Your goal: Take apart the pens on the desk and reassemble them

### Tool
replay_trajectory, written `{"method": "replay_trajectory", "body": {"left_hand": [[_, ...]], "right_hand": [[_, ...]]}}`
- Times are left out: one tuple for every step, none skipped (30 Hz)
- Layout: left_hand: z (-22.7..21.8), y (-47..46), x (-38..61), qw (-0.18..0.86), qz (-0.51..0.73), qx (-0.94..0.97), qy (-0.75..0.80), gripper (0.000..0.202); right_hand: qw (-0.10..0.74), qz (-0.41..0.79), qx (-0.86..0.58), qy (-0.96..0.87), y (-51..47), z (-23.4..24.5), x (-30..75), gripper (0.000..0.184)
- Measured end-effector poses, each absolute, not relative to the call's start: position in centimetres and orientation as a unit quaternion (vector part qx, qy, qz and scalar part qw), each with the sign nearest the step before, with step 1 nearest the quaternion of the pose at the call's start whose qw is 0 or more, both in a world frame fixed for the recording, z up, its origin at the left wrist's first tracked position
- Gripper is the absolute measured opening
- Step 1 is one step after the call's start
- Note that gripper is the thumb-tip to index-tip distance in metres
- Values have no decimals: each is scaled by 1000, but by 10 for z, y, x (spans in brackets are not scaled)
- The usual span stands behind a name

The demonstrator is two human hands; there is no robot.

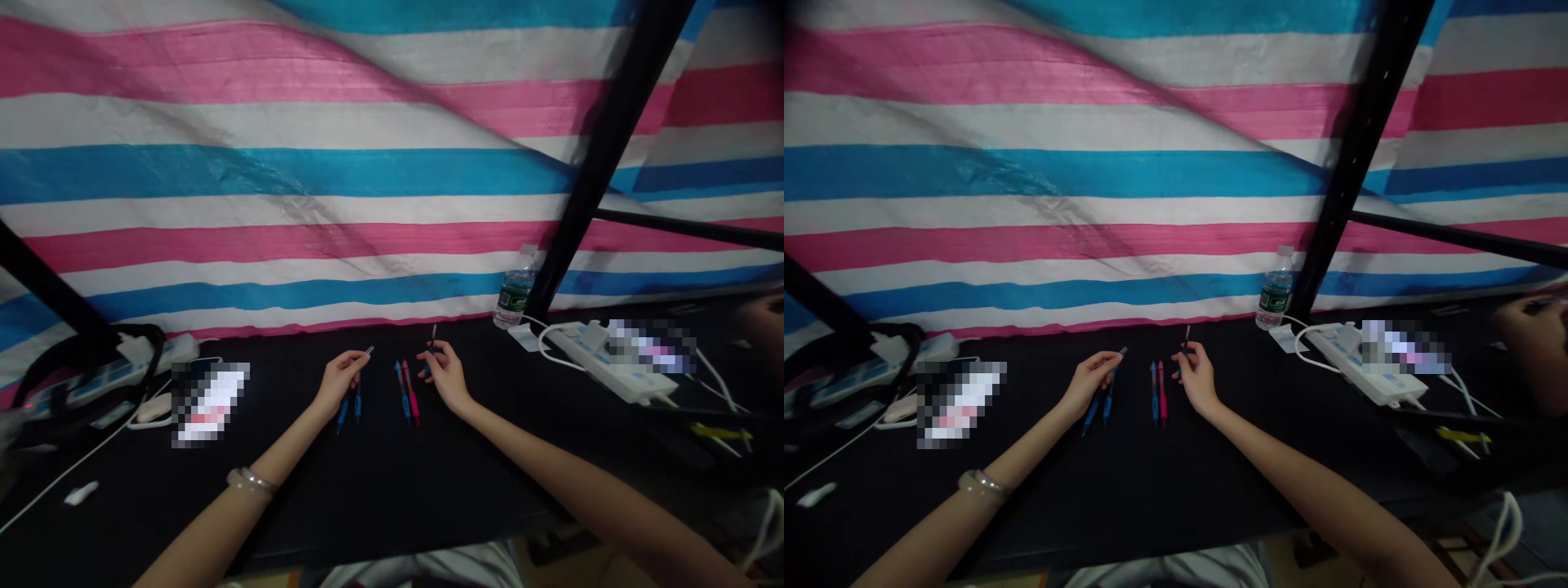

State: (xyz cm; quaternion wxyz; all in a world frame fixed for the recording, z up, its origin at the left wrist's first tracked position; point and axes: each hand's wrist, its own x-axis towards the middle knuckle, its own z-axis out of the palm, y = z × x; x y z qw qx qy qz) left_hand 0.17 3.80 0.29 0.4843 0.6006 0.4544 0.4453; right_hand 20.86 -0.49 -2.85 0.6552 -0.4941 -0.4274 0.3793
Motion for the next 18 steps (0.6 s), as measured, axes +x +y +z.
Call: {"method": "replay_trajectory", "body": {"left_hand": [[3,38,2,482,442,605,454,34],[4,37,2,482,439,607,454,33],[4,37,2,483,437,609,453,32],[5,37,3,486,435,609,451,31],[5,36,3,488,434,609,450,30],[5,36,3,489,434,609,448,29],[6,36,4,489,435,610,447,28],[6,35,4,489,436,611,445,27],[6,35,4,488,437,612,444,27],[7,34,5,488,437,612,443,26],[7,34,5,488,438,612,443,26],[8,34,5,489,439,611,442,26],[8,33,5,490,439,610,442,26],[9,33,6,491,440,608,443,26],[9,32,6,493,440,606,443,27],[10,32,6,493,439,605,445,27],[10,31,6,493,438,605,446,28],[10,31,7,492,438,605,447,29]], "right_hand": [[654,378,-496,-428,-5,-28,208,40],[653,377,-497,-429,-5,-28,208,41],[653,376,-498,-430,-5,-28,208,41],[652,376,-497,-432,-5,-28,208,41],[651,376,-496,-434,-6,-28,208,41],[651,375,-495,-436,-6,-28,208,41],[650,375,-494,-439,-6,-27,208,41],[649,373,-494,-443,-6,-27,208,40],[646,371,-494,-448,-6,-28,208,40],[644,368,-494,-454,-6,-28,208,40],[640,366,-494,-460,-5,-28,208,39],[637,363,-495,-467,-5,-29,209,39],[633,359,-496,-473,-5,-29,209,38],[629,355,-498,-480,-5,-29,209,37],[625,349,-499,-487,-5,-30,209,37],[621,343,-501,-496,-5,-30,210,36],[616,336,-503,-505,-6,-31,210,35],[611,328,-505,-514,-6,-31,210,34]]}}
